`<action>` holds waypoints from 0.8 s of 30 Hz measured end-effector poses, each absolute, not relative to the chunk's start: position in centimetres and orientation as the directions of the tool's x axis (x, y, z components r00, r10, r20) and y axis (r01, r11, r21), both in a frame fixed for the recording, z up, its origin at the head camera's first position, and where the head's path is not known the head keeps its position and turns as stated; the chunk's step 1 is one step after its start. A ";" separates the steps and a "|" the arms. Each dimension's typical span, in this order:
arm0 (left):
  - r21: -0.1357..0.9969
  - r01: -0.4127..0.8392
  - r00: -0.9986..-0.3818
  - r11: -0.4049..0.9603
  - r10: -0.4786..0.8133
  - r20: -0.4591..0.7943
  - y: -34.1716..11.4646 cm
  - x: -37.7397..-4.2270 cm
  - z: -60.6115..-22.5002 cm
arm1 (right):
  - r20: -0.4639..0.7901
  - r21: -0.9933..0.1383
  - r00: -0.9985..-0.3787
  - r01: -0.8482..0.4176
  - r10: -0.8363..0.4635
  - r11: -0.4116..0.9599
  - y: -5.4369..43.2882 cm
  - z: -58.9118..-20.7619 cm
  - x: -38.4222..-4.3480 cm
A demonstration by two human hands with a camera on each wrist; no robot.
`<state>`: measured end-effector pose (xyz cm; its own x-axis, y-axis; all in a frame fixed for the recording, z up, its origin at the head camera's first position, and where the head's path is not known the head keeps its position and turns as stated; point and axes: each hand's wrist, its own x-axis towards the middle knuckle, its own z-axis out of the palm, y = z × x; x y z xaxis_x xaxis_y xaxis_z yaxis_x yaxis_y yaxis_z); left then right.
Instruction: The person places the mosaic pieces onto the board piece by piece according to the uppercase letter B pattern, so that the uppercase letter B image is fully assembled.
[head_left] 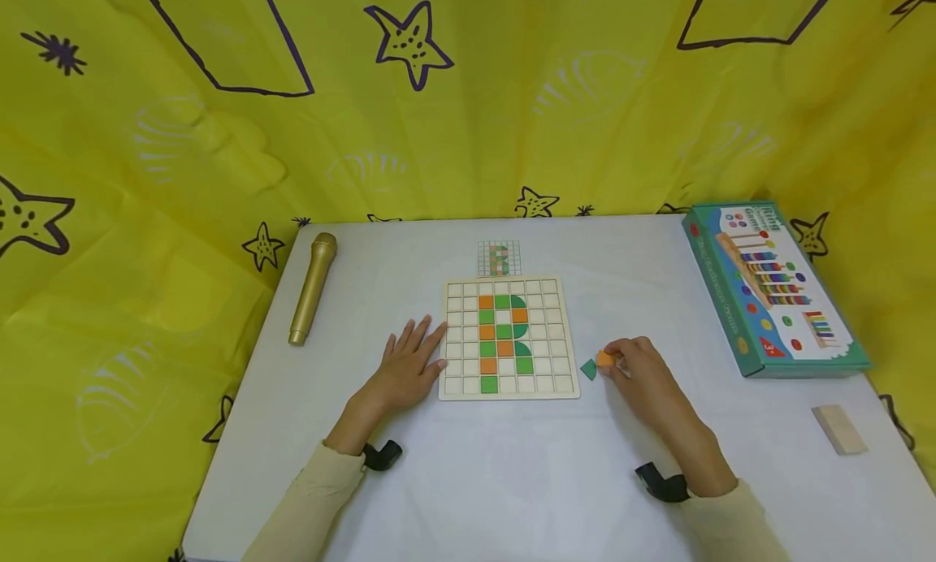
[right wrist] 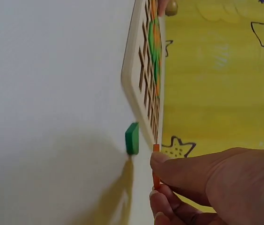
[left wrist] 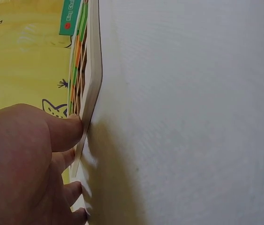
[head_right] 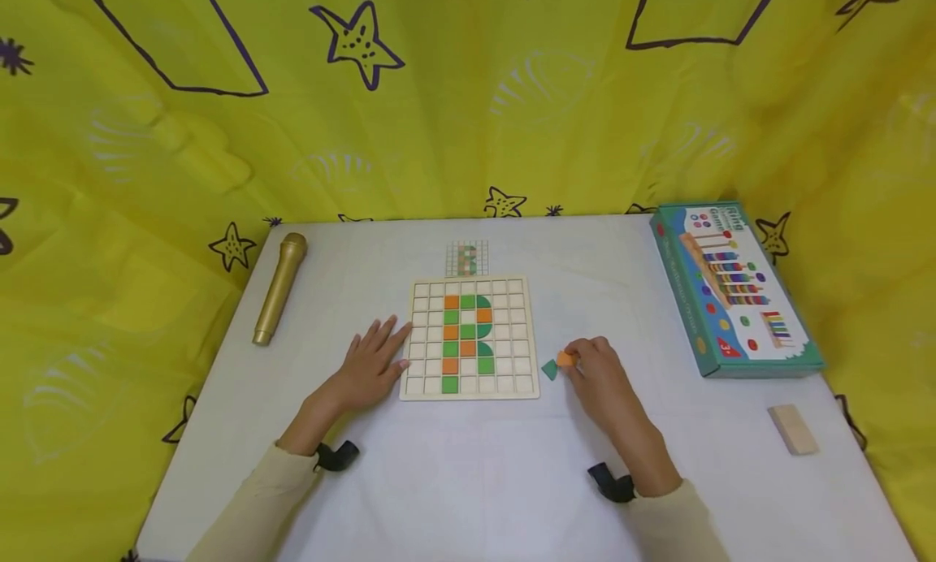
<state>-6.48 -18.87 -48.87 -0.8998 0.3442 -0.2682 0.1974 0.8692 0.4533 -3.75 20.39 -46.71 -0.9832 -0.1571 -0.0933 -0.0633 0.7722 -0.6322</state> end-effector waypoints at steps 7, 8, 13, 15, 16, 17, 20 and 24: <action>0.455 0.198 -0.899 0.868 0.346 -0.268 -18.8 -6.5 -48.7 | -0.056 -0.643 -0.954 -0.190 -0.293 0.742 15.2 -46.4 -3.8; 0.455 0.198 -0.899 0.868 0.346 -0.269 -18.8 -6.5 -48.7 | -0.047 -0.642 -0.945 -0.220 -0.324 0.734 14.4 -46.6 -3.6; 0.458 0.196 -0.899 0.867 0.346 -0.269 -18.8 -6.5 -48.7 | -0.009 -0.615 -0.896 -0.344 -0.443 0.709 11.3 -47.3 -3.0; 0.459 0.195 -0.900 0.867 0.344 -0.266 -18.8 -6.5 -48.7 | 0.004 -0.605 -0.882 -0.377 -0.472 0.701 10.6 -47.6 -3.0; 0.458 0.195 -0.901 0.867 0.343 -0.265 -18.8 -6.5 -48.8 | 0.008 -0.602 -0.876 -0.389 -0.482 0.697 10.3 -47.7 -3.1; 0.457 0.194 -0.902 0.868 0.341 -0.266 -18.8 -6.5 -48.8 | 0.021 -0.600 -0.870 -0.405 -0.492 0.690 10.1 -47.8 -3.2; 0.452 0.193 -0.902 0.871 0.339 -0.266 -18.8 -6.5 -48.9 | 0.071 -0.594 -0.853 -0.453 -0.518 0.664 9.6 -48.1 -3.4; 0.448 0.194 -0.902 0.873 0.338 -0.268 -18.9 -6.5 -49.0 | 0.087 -0.594 -0.847 -0.467 -0.525 0.655 9.3 -48.1 -3.4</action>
